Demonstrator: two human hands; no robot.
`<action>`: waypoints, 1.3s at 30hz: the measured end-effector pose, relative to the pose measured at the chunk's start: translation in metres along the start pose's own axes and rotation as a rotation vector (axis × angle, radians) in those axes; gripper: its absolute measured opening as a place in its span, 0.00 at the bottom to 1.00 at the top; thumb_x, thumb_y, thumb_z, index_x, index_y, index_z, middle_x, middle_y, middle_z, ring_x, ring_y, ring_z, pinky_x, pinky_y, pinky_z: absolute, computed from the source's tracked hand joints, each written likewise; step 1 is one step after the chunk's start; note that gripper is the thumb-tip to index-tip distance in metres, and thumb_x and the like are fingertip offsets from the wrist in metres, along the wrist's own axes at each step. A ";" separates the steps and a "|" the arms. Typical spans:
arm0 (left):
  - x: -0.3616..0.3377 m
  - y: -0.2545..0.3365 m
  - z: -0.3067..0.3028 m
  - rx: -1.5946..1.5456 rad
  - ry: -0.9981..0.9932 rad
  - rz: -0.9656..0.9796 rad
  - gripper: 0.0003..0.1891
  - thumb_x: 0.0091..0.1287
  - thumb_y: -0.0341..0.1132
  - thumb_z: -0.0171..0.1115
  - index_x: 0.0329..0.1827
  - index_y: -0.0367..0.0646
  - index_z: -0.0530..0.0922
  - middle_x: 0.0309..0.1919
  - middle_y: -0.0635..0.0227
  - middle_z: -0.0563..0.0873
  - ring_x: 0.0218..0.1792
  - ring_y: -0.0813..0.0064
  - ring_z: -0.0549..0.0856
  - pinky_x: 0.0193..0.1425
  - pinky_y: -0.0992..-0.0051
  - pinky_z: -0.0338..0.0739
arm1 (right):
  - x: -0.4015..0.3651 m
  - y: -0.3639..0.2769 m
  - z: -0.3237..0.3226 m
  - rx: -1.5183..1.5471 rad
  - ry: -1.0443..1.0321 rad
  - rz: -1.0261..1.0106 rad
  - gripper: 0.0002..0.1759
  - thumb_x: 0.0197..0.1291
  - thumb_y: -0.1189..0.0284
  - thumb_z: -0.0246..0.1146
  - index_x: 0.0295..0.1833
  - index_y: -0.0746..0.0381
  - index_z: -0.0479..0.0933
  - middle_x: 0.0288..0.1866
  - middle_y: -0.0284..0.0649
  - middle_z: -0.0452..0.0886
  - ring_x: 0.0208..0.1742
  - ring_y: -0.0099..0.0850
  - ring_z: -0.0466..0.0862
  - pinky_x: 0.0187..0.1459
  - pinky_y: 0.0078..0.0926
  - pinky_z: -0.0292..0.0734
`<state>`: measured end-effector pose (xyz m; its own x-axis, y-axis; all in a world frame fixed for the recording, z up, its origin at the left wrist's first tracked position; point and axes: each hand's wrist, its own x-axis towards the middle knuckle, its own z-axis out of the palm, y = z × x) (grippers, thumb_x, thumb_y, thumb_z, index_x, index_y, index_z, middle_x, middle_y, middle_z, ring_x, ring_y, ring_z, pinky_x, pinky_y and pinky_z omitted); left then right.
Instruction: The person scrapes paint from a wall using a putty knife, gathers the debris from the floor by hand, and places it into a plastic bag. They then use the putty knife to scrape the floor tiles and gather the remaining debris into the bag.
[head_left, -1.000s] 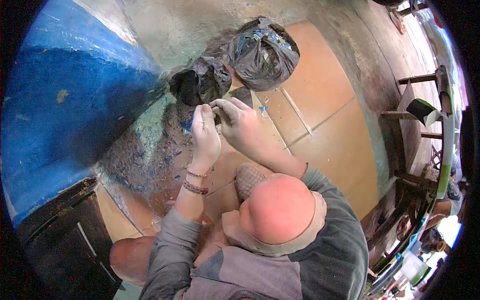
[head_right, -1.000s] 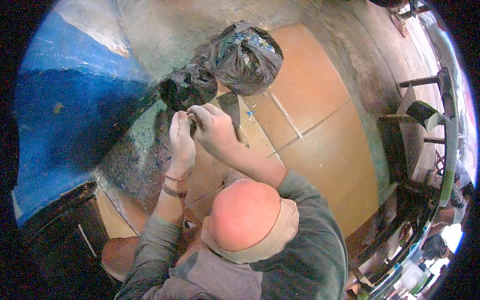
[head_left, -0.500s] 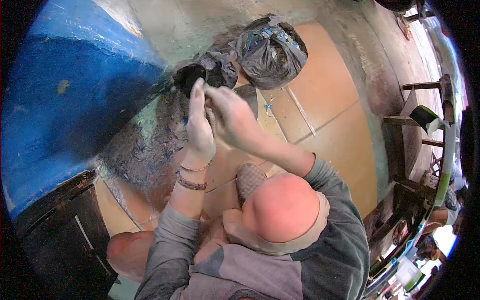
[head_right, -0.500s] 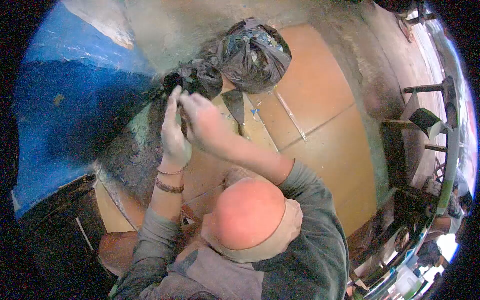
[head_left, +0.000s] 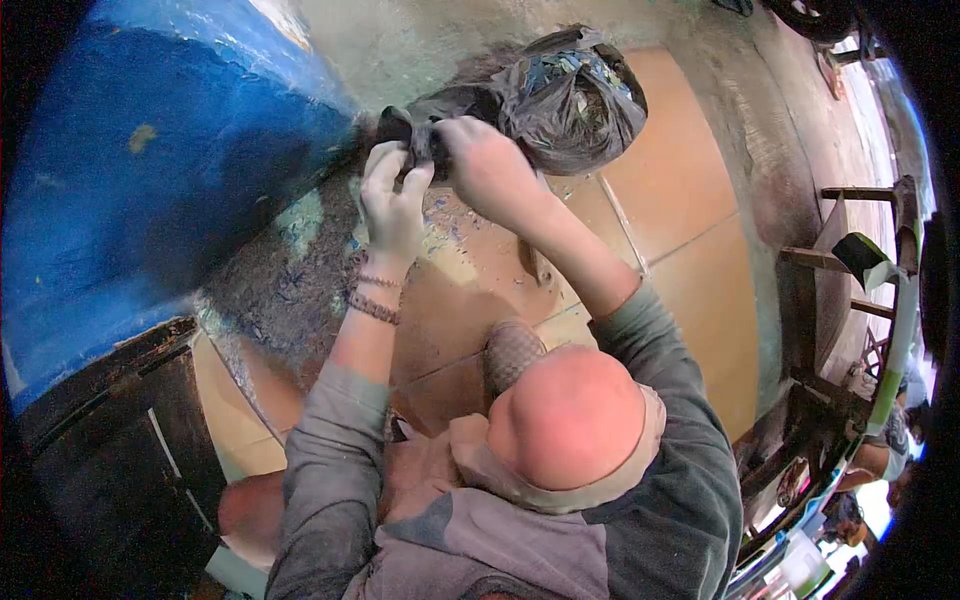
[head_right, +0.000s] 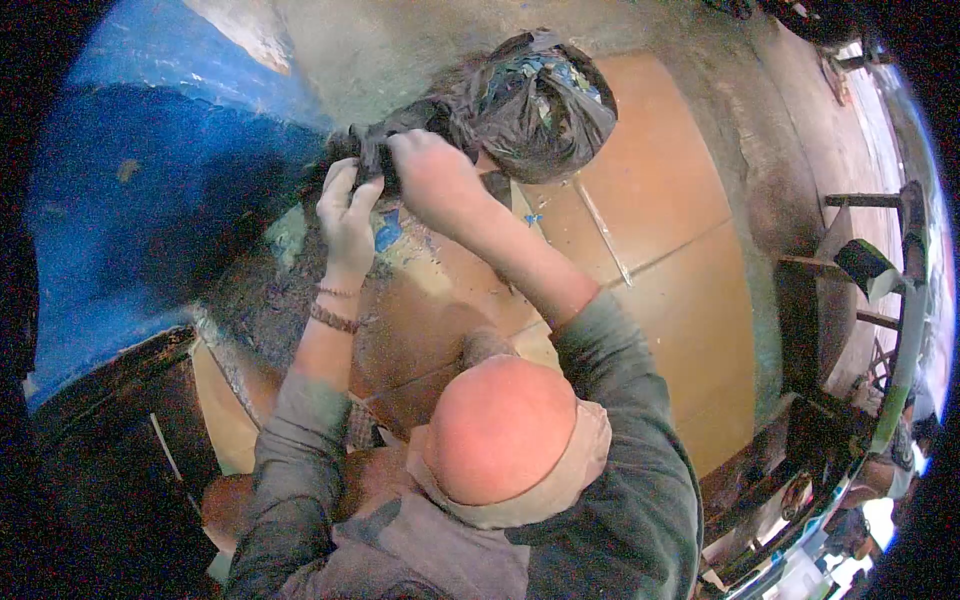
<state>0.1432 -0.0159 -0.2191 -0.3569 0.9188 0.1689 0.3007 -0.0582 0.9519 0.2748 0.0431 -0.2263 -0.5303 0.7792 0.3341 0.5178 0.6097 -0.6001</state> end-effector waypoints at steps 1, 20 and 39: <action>-0.005 0.001 -0.001 0.046 -0.027 0.101 0.07 0.58 0.30 0.59 0.32 0.32 0.77 0.36 0.62 0.80 0.41 0.70 0.77 0.48 0.72 0.70 | 0.008 0.000 0.003 -0.125 -0.126 -0.099 0.17 0.49 0.78 0.56 0.47 0.69 0.71 0.40 0.51 0.77 0.49 0.47 0.77 0.49 0.39 0.74; -0.037 -0.009 -0.027 0.126 0.053 0.070 0.12 0.60 0.33 0.67 0.38 0.31 0.77 0.45 0.62 0.79 0.47 0.70 0.77 0.56 0.74 0.68 | -0.069 0.005 -0.065 0.014 0.158 0.426 0.13 0.56 0.70 0.63 0.46 0.62 0.78 0.35 0.50 0.83 0.38 0.43 0.85 0.36 0.34 0.79; -0.043 -0.019 -0.033 -0.092 0.027 -0.166 0.13 0.65 0.31 0.62 0.50 0.35 0.76 0.44 0.67 0.80 0.46 0.77 0.77 0.53 0.76 0.71 | -0.267 0.034 -0.042 -0.032 0.168 1.037 0.23 0.63 0.61 0.57 0.56 0.65 0.64 0.40 0.53 0.78 0.36 0.46 0.81 0.37 0.42 0.75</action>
<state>0.1237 -0.0667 -0.2363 -0.4187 0.9080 0.0136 0.1538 0.0562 0.9865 0.4624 -0.1386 -0.3049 0.2816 0.9305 -0.2343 0.6836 -0.3660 -0.6314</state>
